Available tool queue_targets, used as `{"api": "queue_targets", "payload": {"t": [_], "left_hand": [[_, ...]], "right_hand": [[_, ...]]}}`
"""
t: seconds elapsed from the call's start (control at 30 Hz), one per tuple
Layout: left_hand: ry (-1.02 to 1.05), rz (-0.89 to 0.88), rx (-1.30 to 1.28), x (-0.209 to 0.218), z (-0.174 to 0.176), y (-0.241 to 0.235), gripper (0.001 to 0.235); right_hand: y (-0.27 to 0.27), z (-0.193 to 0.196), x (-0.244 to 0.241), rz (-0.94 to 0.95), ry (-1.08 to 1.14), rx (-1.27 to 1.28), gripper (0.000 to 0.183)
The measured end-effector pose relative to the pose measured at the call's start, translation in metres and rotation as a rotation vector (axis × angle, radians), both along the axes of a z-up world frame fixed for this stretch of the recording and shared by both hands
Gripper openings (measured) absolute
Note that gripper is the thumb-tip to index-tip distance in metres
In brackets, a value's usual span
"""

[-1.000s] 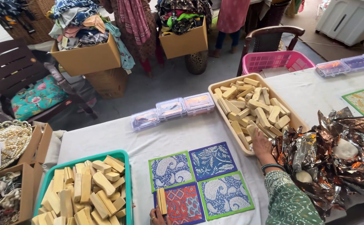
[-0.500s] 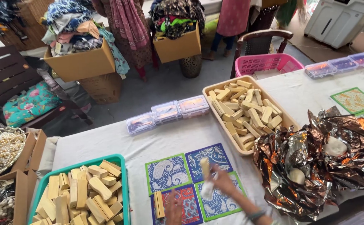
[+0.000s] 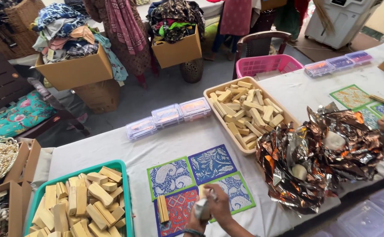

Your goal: The person wraps small wooden blocks in copper-colored foil and places them into clear plastic containers. They also wipe the wooden blocks with a white cloth before wrapping them. The wrapped items are arranged in a row on the table.

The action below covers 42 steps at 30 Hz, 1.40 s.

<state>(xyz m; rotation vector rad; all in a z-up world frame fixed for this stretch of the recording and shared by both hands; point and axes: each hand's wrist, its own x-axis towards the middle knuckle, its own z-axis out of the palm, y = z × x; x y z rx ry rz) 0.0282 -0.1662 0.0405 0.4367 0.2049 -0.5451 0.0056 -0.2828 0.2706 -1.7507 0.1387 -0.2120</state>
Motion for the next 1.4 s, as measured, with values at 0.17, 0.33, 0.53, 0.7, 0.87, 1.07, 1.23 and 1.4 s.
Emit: {"api": "queue_targets", "payload": {"t": [0.17, 0.33, 0.53, 0.7, 0.87, 1.07, 1.23, 1.4], "left_hand": [[0.019, 0.025, -0.084, -0.007, 0.072, -0.002, 0.048], [0.225, 0.119, -0.014, -0.009, 0.097, -0.011, 0.039], [0.184, 0.157, -0.006, -0.006, 0.118, 0.007, 0.040], [0.158, 0.157, -0.026, 0.009, 0.050, 0.013, 0.035], [0.190, 0.132, 0.068, -0.003, 0.075, -0.002, 0.031], [-0.198, -0.006, -0.401, 0.008, 0.024, 0.001, 0.033], [0.221, -0.022, 0.119, -0.012, 0.081, -0.017, 0.031], [-0.048, -0.035, 0.167, -0.023, 0.049, -0.016, 0.031]], "right_hand": [[0.016, 0.004, -0.029, 0.128, -0.591, -0.514, 0.034], [0.001, -0.008, -0.021, 0.157, -0.481, -0.502, 0.041], [0.004, -0.007, -0.026, 0.193, -0.381, -0.356, 0.028], [-0.003, -0.046, -0.026, 0.377, -0.384, -0.356, 0.027], [0.006, 0.005, -0.019, 0.096, -0.394, -0.257, 0.032], [0.013, -0.009, -0.030, 0.174, -0.143, 0.050, 0.033], [0.001, -0.031, -0.008, 0.229, -0.507, -0.499, 0.027], [-0.022, 0.009, 0.029, 0.118, -0.396, -0.468, 0.020]]}}
